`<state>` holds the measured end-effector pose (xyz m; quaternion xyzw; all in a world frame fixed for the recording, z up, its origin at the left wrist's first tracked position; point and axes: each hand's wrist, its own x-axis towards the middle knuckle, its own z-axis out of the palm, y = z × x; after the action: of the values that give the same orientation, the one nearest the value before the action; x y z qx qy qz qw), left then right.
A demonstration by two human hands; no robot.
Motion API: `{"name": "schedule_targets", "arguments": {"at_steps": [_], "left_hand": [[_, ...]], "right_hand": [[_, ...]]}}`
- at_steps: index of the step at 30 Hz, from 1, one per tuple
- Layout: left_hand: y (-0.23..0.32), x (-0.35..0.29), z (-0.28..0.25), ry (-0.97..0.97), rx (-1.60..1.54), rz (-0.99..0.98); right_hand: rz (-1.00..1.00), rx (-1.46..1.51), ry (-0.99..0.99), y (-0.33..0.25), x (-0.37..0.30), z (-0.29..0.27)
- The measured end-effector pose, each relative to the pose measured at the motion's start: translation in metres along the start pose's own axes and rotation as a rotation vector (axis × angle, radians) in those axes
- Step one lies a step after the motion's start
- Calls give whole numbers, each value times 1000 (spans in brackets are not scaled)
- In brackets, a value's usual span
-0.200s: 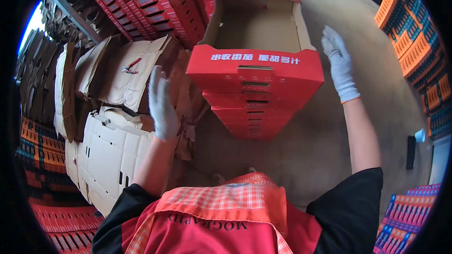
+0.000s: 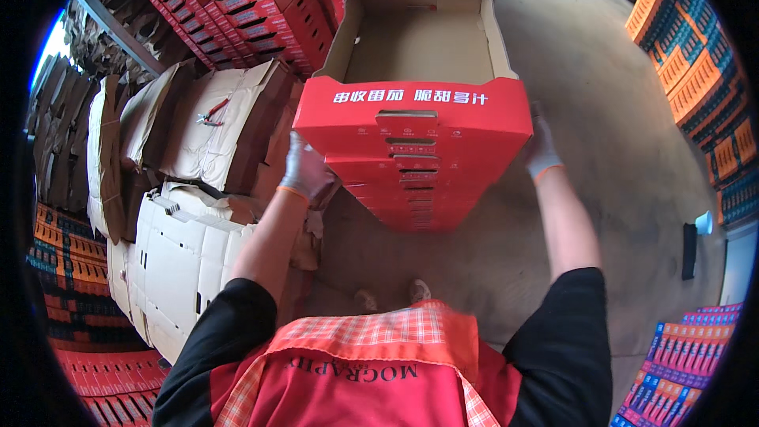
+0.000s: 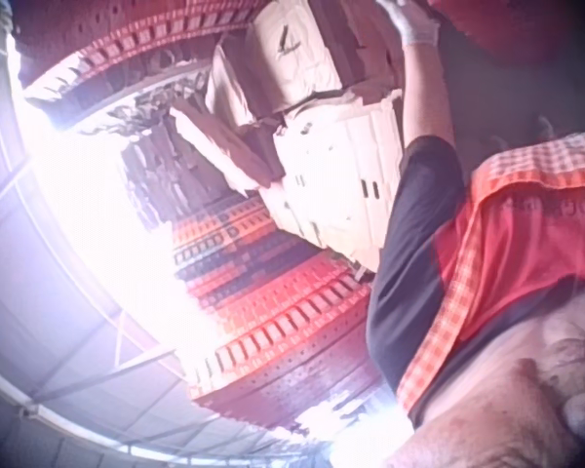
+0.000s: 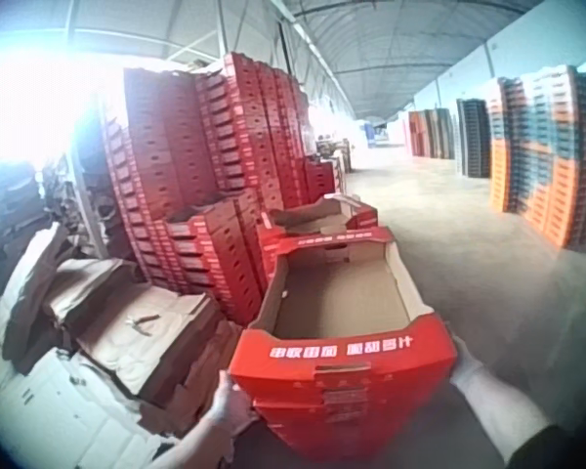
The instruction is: The person folds flat cardboard pieces into red rectangular boxes and stacks them on top of each other. The person repeatedly picks up a flat piece, folds the sides, and places the finished box onto a growing stack.
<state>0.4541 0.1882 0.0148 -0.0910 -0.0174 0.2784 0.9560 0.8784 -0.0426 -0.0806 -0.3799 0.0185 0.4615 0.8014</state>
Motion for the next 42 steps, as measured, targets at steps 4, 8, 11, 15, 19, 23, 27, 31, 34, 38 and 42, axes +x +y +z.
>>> {"name": "schedule_targets", "arguments": {"at_steps": [4, 8, 11, 15, 19, 23, 27, 31, 34, 38, 42], "left_hand": [[3, 11, -83, 255, 1078, 197], [14, 5, -101, -81, 1473, 202], [-2, -8, -61, 196, 1299, 263], [-24, -30, 21, 219, 1171, 239], [-29, -27, 56, 19, 1283, 233], [-25, -18, 53, 44, 1272, 115], [-23, -15, 50, -11, 1310, 96], [-22, -13, 52, -84, 1352, 84], [-21, -13, 51, -88, 1335, 60], [-7, -14, 53, -86, 1182, 8], [30, -3, 59, -79, 1235, -30]], "right_hand": [[-141, -92, 145, 57, 40, -20], [-211, -138, 205, 73, 27, -6], [-237, -139, 244, 82, 10, -1], [-254, -115, 293, 111, 0, -10], [-276, -117, 335, 131, -1, -19], [-306, -125, 364, 128, -1, -21], [-332, -134, 382, 124, -1, -23], [-360, -139, 406, 127, -3, -26], [-379, -134, 419, 127, -2, -34], [-383, -149, 460, 144, -19, -49], [-289, -192, 551, 212, -83, -59]]}}
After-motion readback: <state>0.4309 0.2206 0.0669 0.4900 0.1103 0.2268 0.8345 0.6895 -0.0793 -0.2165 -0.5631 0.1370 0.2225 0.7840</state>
